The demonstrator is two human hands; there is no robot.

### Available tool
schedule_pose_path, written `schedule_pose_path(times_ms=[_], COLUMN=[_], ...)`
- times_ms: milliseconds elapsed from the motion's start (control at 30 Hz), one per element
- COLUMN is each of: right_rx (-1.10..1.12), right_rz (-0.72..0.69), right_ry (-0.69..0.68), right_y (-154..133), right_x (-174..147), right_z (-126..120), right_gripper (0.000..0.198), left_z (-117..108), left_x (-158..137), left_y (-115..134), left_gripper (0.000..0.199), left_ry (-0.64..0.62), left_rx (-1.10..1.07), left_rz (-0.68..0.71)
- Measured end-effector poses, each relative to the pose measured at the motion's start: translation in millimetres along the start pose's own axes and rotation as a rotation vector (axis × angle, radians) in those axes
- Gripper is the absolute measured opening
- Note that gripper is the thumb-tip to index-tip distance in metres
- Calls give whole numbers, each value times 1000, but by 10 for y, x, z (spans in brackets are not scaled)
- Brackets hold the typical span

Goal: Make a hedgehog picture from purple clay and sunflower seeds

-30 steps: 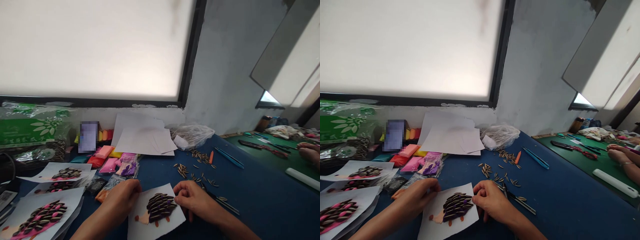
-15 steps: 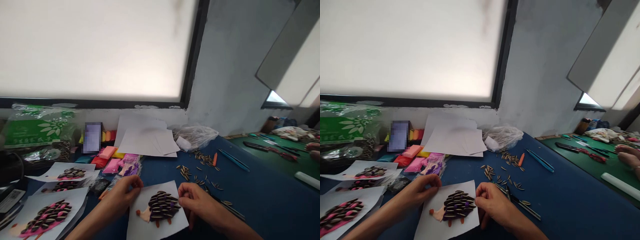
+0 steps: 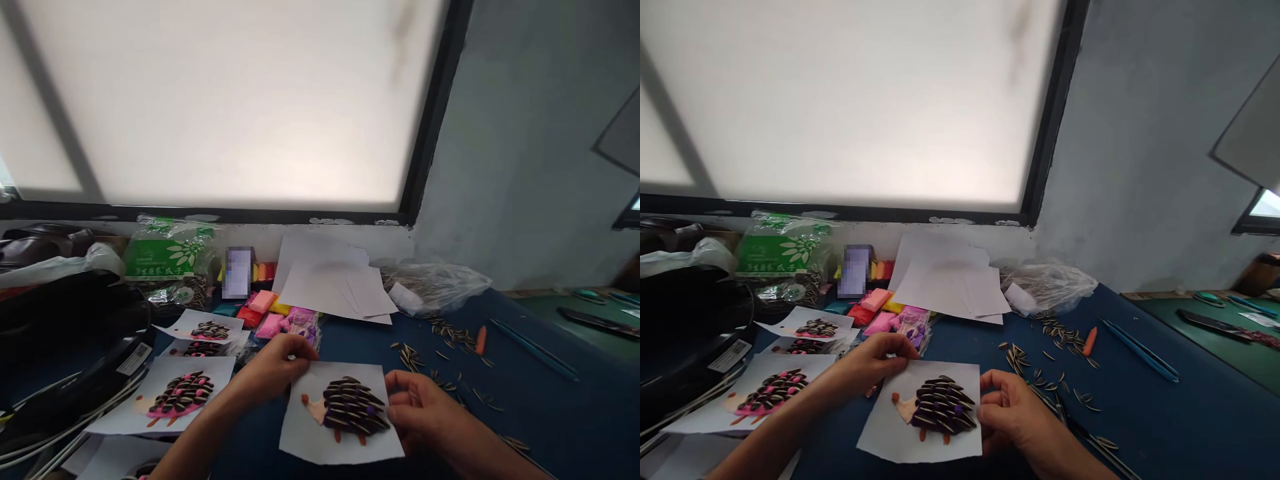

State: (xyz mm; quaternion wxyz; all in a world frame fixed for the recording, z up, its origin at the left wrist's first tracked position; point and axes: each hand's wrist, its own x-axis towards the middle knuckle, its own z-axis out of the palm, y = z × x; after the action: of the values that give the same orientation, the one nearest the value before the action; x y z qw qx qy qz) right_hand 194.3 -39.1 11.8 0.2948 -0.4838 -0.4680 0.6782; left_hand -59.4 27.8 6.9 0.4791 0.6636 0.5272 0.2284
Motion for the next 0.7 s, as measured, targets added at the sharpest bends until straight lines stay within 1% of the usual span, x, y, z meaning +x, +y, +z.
schedule_pose_path(times_ms=[100,267,400,600,700], right_rx=[-5,-43,-55,-44,-42], right_rz=[-14,-48,-49,-61,-62], right_ry=[-29,-47,-34,-75,-105], right_y=[-92,-278,-414,-576,-659], right_x=[47,223,483,956,1193], right_z=[55,193,331,657,881], right_gripper=[29,26,24,20,23], left_z=[-119,-336,-542,-1019,-1285], left_x=[-2,-24,-2,96,172], left_y=[25,52,20,-19,-45], left_gripper=[24,23,24,30,18], left_ry=[20,76,184,335,375], left_rx=[-24,-51,-20,103,198], left_rz=[0,-28,-92,-174,-228])
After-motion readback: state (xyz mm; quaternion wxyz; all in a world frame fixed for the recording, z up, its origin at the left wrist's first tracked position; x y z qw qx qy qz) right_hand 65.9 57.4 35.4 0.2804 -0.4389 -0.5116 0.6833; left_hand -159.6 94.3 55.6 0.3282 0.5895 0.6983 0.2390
